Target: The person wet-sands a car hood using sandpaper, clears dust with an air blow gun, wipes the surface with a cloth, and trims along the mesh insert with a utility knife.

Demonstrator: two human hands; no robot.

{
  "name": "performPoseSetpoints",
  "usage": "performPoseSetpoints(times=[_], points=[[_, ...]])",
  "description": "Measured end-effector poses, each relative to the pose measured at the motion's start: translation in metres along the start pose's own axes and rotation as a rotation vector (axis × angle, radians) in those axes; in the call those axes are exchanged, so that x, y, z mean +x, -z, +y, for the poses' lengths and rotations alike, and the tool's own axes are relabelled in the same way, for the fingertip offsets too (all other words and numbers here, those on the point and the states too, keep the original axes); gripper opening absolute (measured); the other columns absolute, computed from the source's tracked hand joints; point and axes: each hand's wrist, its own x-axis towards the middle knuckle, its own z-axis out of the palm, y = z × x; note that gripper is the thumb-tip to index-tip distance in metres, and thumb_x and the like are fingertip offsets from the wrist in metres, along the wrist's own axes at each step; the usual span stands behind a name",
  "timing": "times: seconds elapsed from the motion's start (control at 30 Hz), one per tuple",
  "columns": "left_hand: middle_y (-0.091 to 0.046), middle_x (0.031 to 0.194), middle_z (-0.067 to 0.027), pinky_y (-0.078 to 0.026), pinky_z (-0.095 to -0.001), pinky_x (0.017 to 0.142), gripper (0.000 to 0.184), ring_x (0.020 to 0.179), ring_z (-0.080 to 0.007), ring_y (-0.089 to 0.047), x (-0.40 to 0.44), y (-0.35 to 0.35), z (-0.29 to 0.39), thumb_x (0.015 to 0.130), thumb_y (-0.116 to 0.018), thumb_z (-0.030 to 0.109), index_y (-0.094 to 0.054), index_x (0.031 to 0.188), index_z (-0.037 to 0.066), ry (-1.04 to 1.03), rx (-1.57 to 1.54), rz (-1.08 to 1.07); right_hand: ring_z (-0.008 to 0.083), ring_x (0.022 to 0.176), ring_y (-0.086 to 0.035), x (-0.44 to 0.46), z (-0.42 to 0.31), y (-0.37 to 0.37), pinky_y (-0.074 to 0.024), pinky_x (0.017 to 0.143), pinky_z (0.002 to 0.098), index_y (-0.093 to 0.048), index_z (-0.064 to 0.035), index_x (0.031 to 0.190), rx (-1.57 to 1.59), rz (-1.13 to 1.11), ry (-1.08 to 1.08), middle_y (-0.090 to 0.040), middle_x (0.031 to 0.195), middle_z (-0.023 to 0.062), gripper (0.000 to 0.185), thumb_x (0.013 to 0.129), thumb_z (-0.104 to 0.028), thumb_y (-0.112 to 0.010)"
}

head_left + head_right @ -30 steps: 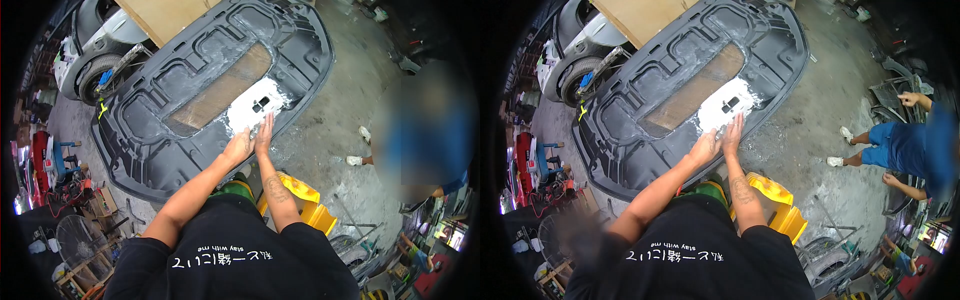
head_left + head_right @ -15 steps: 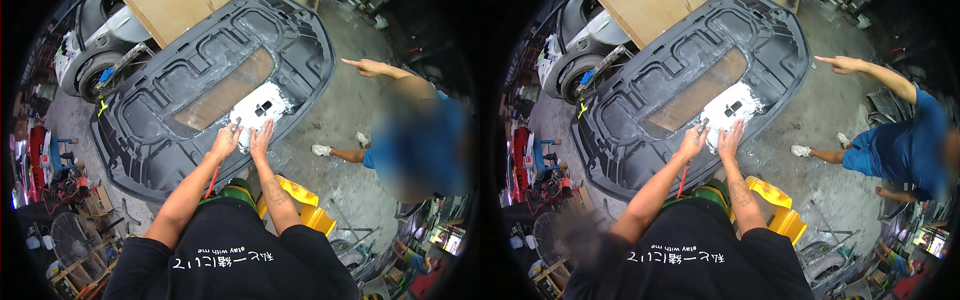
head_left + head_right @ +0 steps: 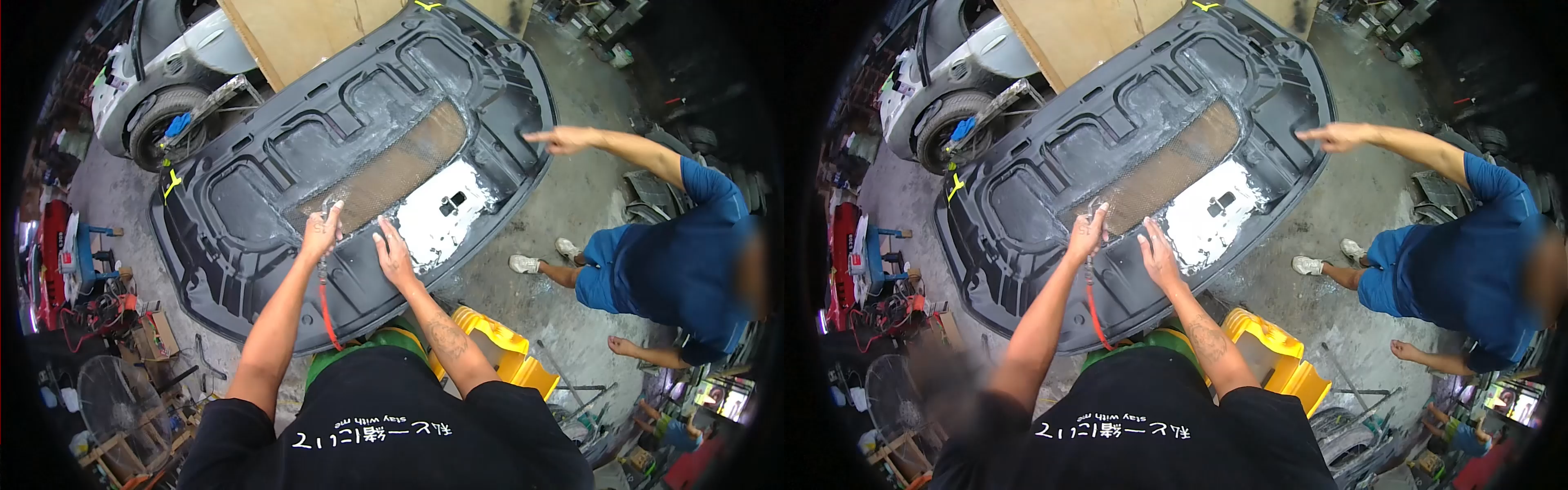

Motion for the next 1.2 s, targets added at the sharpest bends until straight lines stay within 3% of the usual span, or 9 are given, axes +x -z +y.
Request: performPoseSetpoints(times=[0.13,0.27,0.5,0.53,0.67,0.77,0.87,0.97,1.2], points=[[-0.06,0.055,-0.0073,-0.04,-0.0309,0.033,0.06,0.036,-0.016,-0.052,0.007,-0.02,0.003,0.097,-0.055,0.055,-0.063,0.075,0.0,-0.027,-0.016,-0.047,0.024,0.131,-0.052,0.041,0.018,-0.033,-0.0382,0.11,0.0357,-0.055,0.0006,0.136,0.556,0.11,-0.636,-0.059,0.137,0.0115,0.056,0.104,-0.045,-0.049],[-0.066,0.063,-0.0091,-0.041,-0.0317,0.035,0.056,0.037,-0.0147,-0.053,-0.019,0.027,0.041,0.098,-0.054,0.053,-0.065,0.088,-0.001,-0.226,0.043,-0.211,0.0168,0.123,-0.055,0.056,0.006,-0.027,-0.0408,0.105,0.0314,-0.059,-0.0008,0.133,0.557,0.194,-0.668,-0.062,0.132,0.0077,0.05,0.104,-0.041,-0.052],[-0.065,0.066,-0.0035,-0.035,-0.0246,0.036,0.04,0.038,-0.0072,-0.046,-0.104,0.206,0.126,0.101,-0.055,0.04,-0.067,0.099,0.001,-0.122,0.263,-0.189,0.0271,0.135,-0.049,0.0,-0.105,-0.071,-0.0375,0.114,0.038,-0.053,0.0008,0.14,0.567,-1.052,-0.337,-0.053,0.144,0.0179,0.074,0.093,-0.055,-0.064],[-0.065,0.066,-0.0036,-0.036,-0.0243,0.037,0.036,0.04,-0.0061,-0.046,-0.092,0.23,0.09,0.1,-0.056,0.035,-0.067,0.108,0.002,-0.46,0.207,-0.045,0.0281,0.137,-0.046,-0.006,-0.117,-0.086,-0.0379,0.113,0.0385,-0.047,-0.0008,0.144,0.616,-1.151,-0.302,-0.049,0.148,0.0176,0.077,0.092,-0.054,-0.066],[-0.065,0.07,-0.0021,-0.029,-0.0227,0.036,0.031,0.038,-0.0033,-0.038,-0.127,0.295,0.215,0.099,-0.057,0.033,-0.062,0.095,0.002,-0.181,0.462,0.232,0.0326,0.142,-0.039,-0.016,-0.146,-0.133,-0.0372,0.114,0.0397,-0.034,-0.0006,0.152,0.692,-1.362,-0.163,-0.039,0.154,0.0211,0.096,0.085,-0.059,-0.071],[-0.065,0.086,-0.0073,-0.045,-0.0314,0.083,0.031,0.081,-0.0168,-0.058,-0.069,0.3,0.263,0.103,-0.055,0.027,-0.064,0.105,-0.002,-1.07,1.254,0.27,0.032,0.141,-0.04,0.006,-0.16,-0.126,-0.0368,0.114,0.0396,-0.034,-0.0015,0.152,0.66,-1.317,0.068,-0.039,0.153,0.021,0.099,0.083,-0.059,-0.074],[-0.064,0.076,-0.0043,-0.046,-0.0286,0.072,0.035,0.071,-0.0124,-0.058,-0.018,0.187,0.314,0.102,-0.056,0.034,-0.066,0.097,0.001,-0.318,0.673,-0.048,0.0309,0.135,-0.047,0.049,-0.144,-0.093,-0.0403,0.111,0.0403,-0.04,-0.0013,0.149,0.75,-1.159,-0.009,-0.045,0.149,0.0193,0.091,0.083,-0.054,-0.076],[-0.061,0.072,-0.0024,-0.048,-0.033,0.065,0.039,0.066,-0.0116,-0.057,0.039,0.08,0.286,0.101,-0.059,0.036,-0.067,0.122,0.004,-0.485,0.625,-0.269,0.0297,0.128,-0.055,0.093,-0.106,-0.008,-0.0423,0.109,0.0398,-0.053,-0.0005,0.139,0.635,-0.78,-0.072,-0.06,0.135,0.0202,0.076,0.085,-0.05,-0.076],[-0.066,0.065,-0.0162,-0.051,-0.042,0.066,0.045,0.067,-0.025,-0.069,0.12,-0.093,0.236,0.096,-0.063,0.046,-0.071,0.098,0.002,-0.337,0.694,-0.457,0.0246,0.1,-0.063,0.118,0.013,0.171,-0.05,0.09,0.0366,-0.068,-0.0048,0.109,0.089,0.061,-0.277,-0.067,0.11,0.0123,0.031,0.085,-0.021,-0.078]])
